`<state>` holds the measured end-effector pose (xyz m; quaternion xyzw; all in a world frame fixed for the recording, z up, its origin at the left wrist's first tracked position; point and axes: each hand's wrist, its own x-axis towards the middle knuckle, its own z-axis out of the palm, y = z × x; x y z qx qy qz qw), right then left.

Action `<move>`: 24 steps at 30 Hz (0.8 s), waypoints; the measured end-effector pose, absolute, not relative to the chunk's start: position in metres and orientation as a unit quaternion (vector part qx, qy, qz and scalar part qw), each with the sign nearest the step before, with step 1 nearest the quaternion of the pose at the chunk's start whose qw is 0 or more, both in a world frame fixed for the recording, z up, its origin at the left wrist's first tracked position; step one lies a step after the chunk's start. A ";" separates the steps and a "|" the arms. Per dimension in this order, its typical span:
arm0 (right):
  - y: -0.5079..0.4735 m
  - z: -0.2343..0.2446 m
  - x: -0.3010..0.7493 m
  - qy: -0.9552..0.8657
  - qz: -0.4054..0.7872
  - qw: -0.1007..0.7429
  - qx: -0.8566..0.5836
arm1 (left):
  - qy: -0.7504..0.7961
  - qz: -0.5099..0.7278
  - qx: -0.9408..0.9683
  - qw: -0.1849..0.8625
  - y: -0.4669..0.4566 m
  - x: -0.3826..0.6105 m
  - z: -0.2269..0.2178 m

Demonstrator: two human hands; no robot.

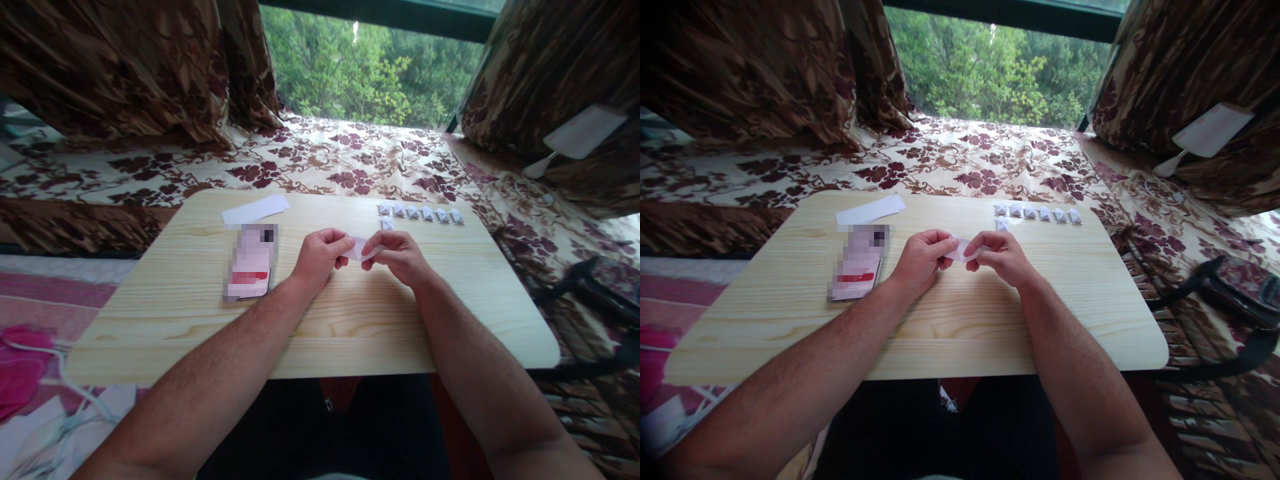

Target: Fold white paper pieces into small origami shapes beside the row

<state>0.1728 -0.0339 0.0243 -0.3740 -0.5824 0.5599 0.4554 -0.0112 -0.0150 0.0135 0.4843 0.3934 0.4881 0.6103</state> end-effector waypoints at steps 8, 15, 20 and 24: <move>-0.034 0.023 0.173 -0.589 0.554 0.451 -0.378 | 0.390 0.491 0.467 0.624 -0.016 -0.010 0.016; -0.033 0.023 0.173 -0.588 0.553 0.456 -0.374 | 0.393 0.509 0.460 0.612 -0.015 -0.010 0.016; -0.032 0.025 0.171 -0.584 0.549 0.476 -0.363 | 0.400 0.529 0.448 0.600 -0.013 -0.011 0.016; -0.032 0.025 0.167 -0.558 0.547 0.507 -0.364 | 0.408 0.550 0.438 0.583 -0.013 -0.011 0.017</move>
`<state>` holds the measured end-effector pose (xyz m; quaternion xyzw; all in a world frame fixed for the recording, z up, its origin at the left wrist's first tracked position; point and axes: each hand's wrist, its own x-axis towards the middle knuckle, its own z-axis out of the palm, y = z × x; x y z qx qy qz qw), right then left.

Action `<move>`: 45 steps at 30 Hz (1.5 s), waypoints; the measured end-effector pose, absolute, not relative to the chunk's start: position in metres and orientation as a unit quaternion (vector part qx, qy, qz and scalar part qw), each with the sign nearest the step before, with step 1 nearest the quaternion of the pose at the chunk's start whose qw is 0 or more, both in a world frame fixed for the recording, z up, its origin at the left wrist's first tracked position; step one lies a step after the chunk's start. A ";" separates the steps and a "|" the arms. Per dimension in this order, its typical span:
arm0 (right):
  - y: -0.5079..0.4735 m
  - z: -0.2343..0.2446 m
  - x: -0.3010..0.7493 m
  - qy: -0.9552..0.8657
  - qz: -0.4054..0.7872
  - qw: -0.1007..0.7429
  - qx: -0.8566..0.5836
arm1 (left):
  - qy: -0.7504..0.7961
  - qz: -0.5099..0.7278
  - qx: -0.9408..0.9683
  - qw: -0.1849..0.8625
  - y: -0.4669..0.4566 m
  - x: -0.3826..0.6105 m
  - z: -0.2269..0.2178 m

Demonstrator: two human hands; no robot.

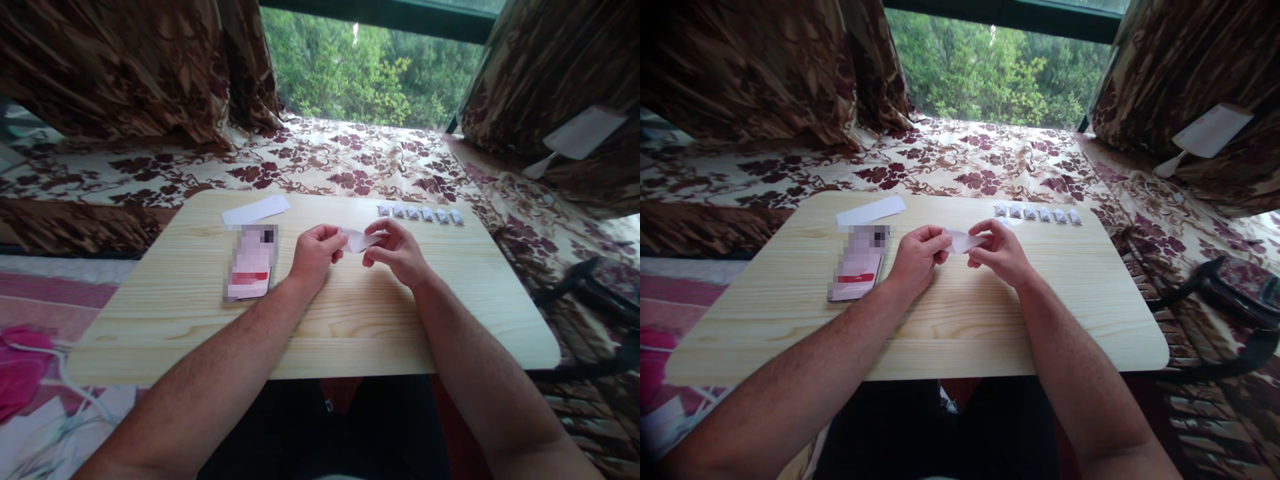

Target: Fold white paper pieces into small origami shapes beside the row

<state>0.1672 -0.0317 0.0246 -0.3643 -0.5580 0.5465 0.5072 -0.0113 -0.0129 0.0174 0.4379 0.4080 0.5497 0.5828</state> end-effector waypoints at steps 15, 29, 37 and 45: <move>-0.027 0.018 0.160 -0.538 0.451 0.541 -0.463 | 0.440 0.555 0.447 0.546 -0.012 -0.008 0.014; -0.025 0.013 0.161 -0.547 0.421 0.545 -0.477 | 0.434 0.487 0.537 0.534 -0.014 -0.010 0.008; -0.027 0.018 0.157 -0.523 0.403 0.561 -0.499 | 0.432 0.481 0.537 0.542 -0.014 -0.009 0.007; -0.027 0.020 0.156 -0.515 0.406 0.572 -0.493 | 0.435 0.474 0.544 0.538 -0.014 -0.009 0.005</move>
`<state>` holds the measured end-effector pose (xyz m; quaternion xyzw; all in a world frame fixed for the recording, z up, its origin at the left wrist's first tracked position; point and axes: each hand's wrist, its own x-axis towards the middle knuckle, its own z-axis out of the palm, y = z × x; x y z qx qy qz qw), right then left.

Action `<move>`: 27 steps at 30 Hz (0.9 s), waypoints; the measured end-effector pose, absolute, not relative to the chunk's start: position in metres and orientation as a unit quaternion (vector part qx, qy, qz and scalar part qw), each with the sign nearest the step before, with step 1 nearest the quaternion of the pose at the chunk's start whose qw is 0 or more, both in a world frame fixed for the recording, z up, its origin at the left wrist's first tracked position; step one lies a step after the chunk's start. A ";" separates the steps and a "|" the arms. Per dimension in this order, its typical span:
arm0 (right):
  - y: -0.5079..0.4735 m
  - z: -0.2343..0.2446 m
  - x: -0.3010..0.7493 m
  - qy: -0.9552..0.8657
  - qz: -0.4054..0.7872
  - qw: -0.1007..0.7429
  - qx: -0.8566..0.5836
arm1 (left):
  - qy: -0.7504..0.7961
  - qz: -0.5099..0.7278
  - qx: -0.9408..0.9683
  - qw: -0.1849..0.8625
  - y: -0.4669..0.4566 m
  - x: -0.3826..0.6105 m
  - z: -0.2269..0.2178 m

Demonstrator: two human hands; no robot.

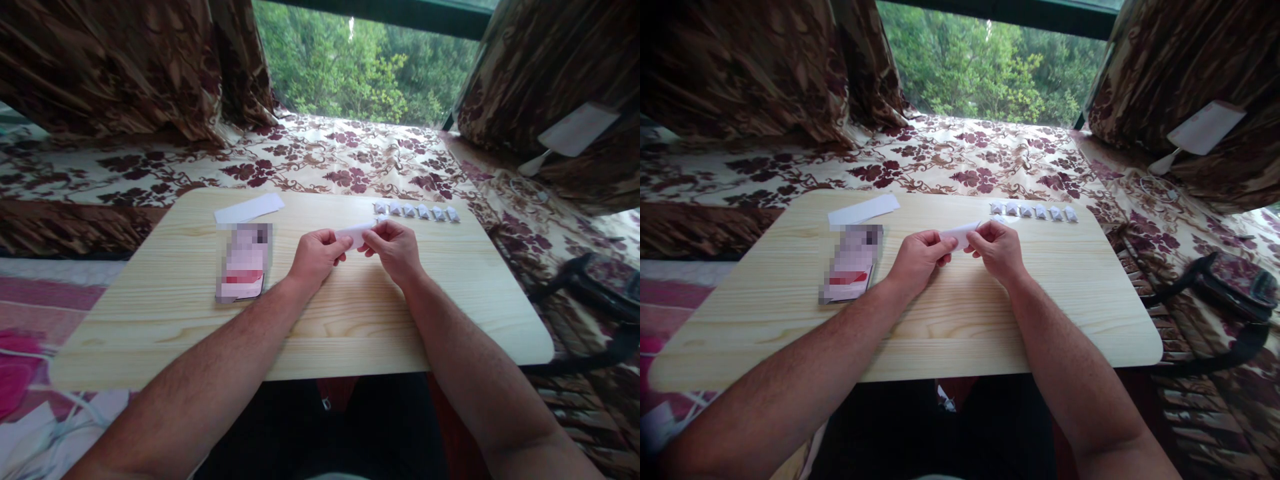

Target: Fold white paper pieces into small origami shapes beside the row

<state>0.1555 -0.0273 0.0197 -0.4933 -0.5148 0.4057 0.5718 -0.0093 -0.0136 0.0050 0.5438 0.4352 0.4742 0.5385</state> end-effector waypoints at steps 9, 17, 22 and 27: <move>-0.027 0.018 0.156 -0.513 0.411 0.570 -0.493 | 0.435 0.477 0.537 0.542 -0.014 -0.009 0.006; -0.027 0.018 0.156 -0.516 0.413 0.572 -0.486 | 0.436 0.479 0.532 0.545 -0.015 -0.008 0.008; -0.028 0.019 0.155 -0.516 0.415 0.569 -0.488 | 0.440 0.482 0.533 0.539 -0.015 -0.008 0.010; -0.028 0.018 0.153 -0.501 0.439 0.586 -0.462 | 0.442 0.493 0.539 0.521 -0.016 -0.008 0.011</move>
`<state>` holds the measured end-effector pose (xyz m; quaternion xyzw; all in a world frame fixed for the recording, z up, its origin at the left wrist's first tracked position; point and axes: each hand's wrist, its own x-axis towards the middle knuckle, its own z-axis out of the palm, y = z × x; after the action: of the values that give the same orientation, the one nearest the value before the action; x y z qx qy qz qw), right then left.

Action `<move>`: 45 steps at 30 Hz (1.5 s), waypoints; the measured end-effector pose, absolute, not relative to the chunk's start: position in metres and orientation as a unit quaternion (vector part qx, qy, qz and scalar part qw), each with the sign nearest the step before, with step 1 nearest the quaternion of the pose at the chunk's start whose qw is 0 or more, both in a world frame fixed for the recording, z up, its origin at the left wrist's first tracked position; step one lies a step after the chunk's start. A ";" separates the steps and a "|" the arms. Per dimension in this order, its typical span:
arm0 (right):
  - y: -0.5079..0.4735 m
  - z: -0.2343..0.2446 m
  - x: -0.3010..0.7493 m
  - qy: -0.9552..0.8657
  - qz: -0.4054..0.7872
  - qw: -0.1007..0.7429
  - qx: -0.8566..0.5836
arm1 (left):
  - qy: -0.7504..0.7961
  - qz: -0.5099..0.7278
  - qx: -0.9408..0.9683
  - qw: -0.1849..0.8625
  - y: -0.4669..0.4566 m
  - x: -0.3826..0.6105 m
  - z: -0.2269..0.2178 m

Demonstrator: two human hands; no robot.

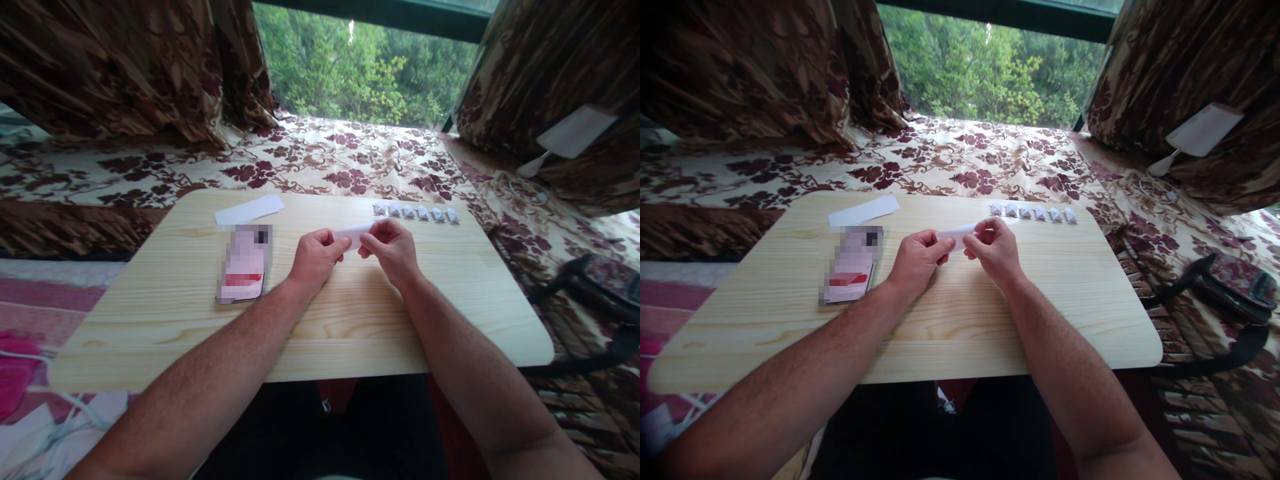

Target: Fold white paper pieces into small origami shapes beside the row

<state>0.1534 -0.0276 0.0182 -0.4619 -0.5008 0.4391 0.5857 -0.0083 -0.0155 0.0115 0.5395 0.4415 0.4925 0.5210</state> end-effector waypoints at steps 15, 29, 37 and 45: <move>-0.025 0.014 0.150 -0.452 0.508 0.583 -0.445 | 0.445 0.492 0.570 0.485 -0.018 -0.007 0.013; -0.026 0.011 0.148 -0.489 0.442 0.597 -0.457 | 0.439 0.477 0.584 0.489 -0.020 -0.006 0.014; -0.026 0.012 0.147 -0.470 0.453 0.627 -0.425 | 0.434 0.475 0.580 0.500 -0.019 -0.005 0.015; -0.023 0.011 0.148 -0.431 0.452 0.657 -0.422 | 0.435 0.475 0.573 0.506 -0.019 -0.006 0.016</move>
<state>0.1481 -0.0232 0.0110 -0.4219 -0.4305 0.4525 0.6572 -0.0057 -0.0194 0.0163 0.5732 0.4351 0.4752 0.5063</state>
